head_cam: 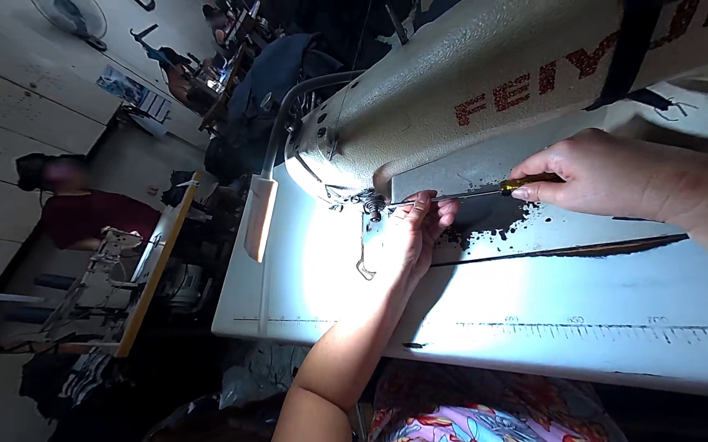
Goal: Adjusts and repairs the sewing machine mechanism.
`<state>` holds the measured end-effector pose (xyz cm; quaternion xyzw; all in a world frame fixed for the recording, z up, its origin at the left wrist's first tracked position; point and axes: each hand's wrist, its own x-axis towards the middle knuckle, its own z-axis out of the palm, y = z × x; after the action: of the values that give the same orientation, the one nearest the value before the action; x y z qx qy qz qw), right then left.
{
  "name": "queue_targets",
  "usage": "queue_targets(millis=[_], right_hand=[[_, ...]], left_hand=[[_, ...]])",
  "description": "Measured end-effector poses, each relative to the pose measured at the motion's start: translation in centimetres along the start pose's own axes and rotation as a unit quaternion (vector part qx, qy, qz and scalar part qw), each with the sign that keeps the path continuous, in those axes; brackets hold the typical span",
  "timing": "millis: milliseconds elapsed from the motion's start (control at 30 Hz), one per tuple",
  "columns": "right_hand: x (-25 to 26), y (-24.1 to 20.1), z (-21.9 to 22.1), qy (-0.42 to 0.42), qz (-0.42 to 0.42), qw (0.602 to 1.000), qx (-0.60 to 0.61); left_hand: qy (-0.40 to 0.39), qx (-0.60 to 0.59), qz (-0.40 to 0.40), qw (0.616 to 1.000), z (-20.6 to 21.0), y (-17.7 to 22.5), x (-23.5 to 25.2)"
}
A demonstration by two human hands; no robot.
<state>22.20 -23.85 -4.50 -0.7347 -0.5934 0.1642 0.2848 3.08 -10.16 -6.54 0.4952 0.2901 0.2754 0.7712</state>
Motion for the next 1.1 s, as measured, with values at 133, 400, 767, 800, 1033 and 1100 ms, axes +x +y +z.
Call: queue_targets(millis=[133, 400, 767, 800, 1033, 1100], right_hand=[[0.0, -0.1, 0.0, 0.003, 0.002, 1.0, 0.001], [-0.1, 0.2, 0.0, 0.02, -0.009, 1.0, -0.002], [-0.1, 0.4, 0.2, 0.036, -0.032, 0.999, 0.01], [-0.1, 0.5, 0.2, 0.041, -0.035, 0.999, 0.01], [0.0, 0.6, 0.5, 0.057, -0.045, 0.997, 0.012], [0.0, 0.9, 0.5, 0.062, -0.053, 0.997, 0.01]], left_hand=[[0.001, 0.002, -0.003, 1.0, 0.0, 0.1, 0.0], [-0.007, -0.006, -0.017, 1.0, 0.0, 0.1, 0.1], [-0.004, -0.005, -0.016, 1.0, 0.0, 0.1, 0.0], [-0.005, -0.002, -0.015, 1.0, 0.0, 0.1, 0.0], [0.0, -0.003, -0.007, 1.0, 0.0, 0.2, 0.0], [-0.009, -0.006, -0.009, 1.0, 0.0, 0.2, 0.0]])
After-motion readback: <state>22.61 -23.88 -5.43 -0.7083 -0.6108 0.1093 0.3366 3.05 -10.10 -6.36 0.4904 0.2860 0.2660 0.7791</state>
